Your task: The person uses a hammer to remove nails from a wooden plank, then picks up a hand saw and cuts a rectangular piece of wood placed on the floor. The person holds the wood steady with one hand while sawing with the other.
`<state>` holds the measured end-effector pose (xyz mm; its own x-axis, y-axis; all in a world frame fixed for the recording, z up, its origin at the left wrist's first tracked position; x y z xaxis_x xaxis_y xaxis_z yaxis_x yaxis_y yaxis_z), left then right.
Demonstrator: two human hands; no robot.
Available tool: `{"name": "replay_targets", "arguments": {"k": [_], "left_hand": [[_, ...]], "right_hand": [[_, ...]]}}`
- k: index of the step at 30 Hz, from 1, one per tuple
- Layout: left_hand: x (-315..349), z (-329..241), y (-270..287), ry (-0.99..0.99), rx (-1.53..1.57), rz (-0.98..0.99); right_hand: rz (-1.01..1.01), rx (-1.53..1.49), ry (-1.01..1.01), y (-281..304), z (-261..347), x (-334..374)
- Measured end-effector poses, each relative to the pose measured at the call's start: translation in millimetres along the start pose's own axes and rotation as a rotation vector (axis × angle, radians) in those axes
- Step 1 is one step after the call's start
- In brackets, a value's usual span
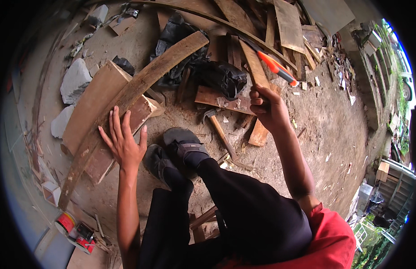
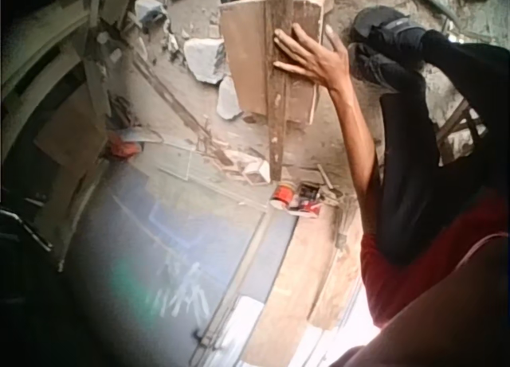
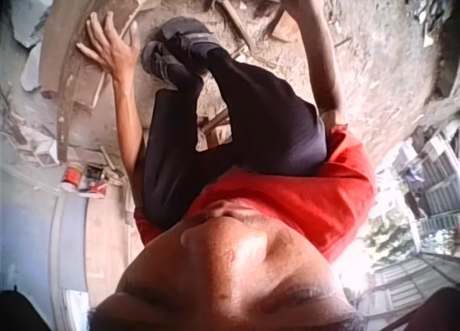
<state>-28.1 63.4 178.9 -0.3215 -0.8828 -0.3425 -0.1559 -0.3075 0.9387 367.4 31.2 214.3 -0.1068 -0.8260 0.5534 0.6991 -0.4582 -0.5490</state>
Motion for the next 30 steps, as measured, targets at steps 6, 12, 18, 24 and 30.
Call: {"name": "replay_targets", "arguments": {"k": [6, 12, 18, 24, 30], "left_hand": [[0, 1, -3, -0.005, 0.003, -0.009], [1, 2, -2, -0.001, -0.010, 0.004], [1, 2, 2, 0.002, -0.015, 0.008], [1, 1, 1, 0.004, 0.004, 0.013], [-4, -1, 0, 0.005, 0.060, 0.017]], "right_hand": [[-0.277, 0.003, 0.143, 12, -44, 0], [-0.194, 0.322, 0.178, 11, -86, -3], [-0.147, 0.778, 0.353, 19, -65, -25], [-0.294, 1.075, 0.320, 48, -36, -46], [-0.438, 1.253, 0.704, 98, -19, -85]]}}
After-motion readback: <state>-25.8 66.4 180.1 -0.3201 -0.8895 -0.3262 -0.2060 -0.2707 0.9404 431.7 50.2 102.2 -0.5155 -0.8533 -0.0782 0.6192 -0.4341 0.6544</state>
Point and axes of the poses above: each hand's wrist, its own x-axis away from the middle knuckle, its own y-axis out of the back of the hand, z = x × y, the point moved 2 cm from there along -x, towards the middle knuckle, and after that the axes turned 1 degree about x, right-handed, at the moved point
